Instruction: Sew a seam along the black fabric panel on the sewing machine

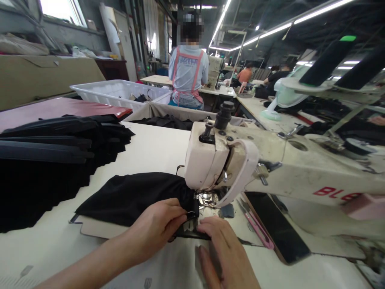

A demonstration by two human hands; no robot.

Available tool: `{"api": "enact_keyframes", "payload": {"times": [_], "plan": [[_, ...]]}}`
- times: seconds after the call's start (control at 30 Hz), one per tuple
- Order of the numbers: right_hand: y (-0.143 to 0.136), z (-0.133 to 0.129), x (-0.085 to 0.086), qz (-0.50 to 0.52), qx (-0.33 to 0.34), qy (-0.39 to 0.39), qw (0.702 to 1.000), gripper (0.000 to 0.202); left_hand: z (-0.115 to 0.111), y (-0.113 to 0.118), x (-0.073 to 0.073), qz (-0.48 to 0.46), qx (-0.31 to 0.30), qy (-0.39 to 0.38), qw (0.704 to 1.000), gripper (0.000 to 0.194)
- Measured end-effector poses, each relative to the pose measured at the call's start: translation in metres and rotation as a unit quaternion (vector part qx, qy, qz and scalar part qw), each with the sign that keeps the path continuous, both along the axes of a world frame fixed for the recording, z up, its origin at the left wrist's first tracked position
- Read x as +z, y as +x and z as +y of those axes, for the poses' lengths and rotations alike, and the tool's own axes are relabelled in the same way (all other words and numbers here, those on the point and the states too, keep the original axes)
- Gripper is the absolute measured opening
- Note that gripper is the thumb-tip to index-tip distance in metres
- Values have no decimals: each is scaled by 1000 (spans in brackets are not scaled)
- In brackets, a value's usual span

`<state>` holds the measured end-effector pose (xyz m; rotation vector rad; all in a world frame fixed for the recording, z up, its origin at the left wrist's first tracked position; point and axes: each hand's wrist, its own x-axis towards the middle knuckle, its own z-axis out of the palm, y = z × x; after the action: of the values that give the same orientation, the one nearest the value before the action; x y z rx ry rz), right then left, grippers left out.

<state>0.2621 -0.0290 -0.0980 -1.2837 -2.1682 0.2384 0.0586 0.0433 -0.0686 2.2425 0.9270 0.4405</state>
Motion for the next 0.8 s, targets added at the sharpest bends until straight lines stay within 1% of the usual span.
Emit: {"api": "enact_keyframes", "payload": {"times": [0.03,0.07,0.1,0.13,0.2,0.23,0.3,0.37,0.4,0.43,0.47,0.57,0.63,0.7,0.8], "plan": [[-2,-3,-1,-35,10,5,999,41,1,0,-1,-13,5,-23,1000,31],[-3,-5,-3,-71,19,9,997,49,1,-1,-2,-18,2,-27,999,28],[-4,-7,-5,-97,25,10,995,53,0,-1,-3,-19,-6,-12,1000,26],[-4,-8,-6,-110,30,7,993,52,-2,-1,-5,-16,-15,15,1000,26],[-1,-9,-8,-108,36,4,994,47,-8,1,-8,-3,-31,73,997,32],[0,-9,-8,-104,35,12,994,45,-9,1,-8,0,-33,90,995,34],[4,-8,-9,-113,27,41,992,46,-11,2,-8,-13,-22,73,997,37],[5,-7,-11,-140,27,63,988,55,-10,2,-8,-44,2,32,998,37],[6,-6,-12,-154,32,65,985,58,-10,2,-10,-53,3,28,998,37],[6,-5,-13,-166,42,64,983,58,-11,3,-12,-49,-4,44,998,36],[5,-4,-15,-175,52,63,981,57,-12,3,-16,-32,-16,77,996,35],[6,-3,-18,-180,71,70,979,52,-18,6,-28,50,-51,188,980,35],[8,-2,-19,-172,72,68,980,54,-19,8,-31,77,-57,218,971,36],[10,0,-18,-172,80,52,981,58,-16,10,-29,80,-64,215,971,33],[11,7,-12,-173,89,20,981,61,-5,11,-24,67,-66,181,979,25]]}}
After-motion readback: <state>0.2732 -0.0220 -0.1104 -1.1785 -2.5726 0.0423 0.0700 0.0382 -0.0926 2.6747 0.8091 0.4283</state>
